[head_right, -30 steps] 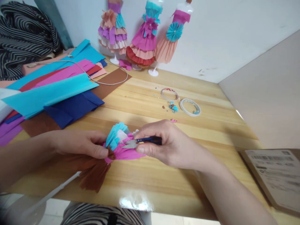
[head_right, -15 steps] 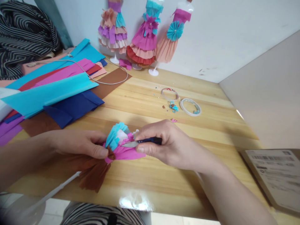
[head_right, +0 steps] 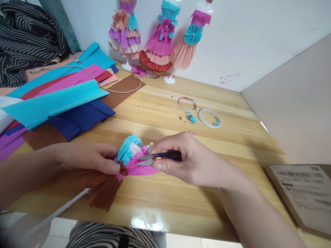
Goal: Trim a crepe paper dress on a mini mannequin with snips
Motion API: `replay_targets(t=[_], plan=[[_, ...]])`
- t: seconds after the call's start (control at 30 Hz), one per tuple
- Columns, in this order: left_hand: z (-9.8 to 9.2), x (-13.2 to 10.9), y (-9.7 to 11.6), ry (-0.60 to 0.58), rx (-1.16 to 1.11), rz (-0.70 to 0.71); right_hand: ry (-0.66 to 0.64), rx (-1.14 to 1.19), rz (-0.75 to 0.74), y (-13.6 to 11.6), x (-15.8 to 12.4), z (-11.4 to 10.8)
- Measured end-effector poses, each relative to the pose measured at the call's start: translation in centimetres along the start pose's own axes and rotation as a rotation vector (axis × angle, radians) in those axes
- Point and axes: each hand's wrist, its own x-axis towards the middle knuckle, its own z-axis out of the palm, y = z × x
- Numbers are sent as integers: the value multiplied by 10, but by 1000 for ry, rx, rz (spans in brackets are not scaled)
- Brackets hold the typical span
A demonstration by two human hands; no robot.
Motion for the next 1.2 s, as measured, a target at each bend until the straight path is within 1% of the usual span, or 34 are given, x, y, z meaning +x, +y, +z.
replay_targets(t=[0.17,0.4,0.83,1.03,1.2], plan=[[0,0,0,-24,-86,-44,12,7,14,-4,2,4],[0,0,1,-22,-75,-46,30,-22,15,-5,3,6],[0,-1,2,-31,-108,-48,28,5,22,-7,4,9],[0,0,1,-42,-87,-31,59,20,3,-7,4,9],[0,0,0,-41,-90,-30,41,26,12,-6,3,8]])
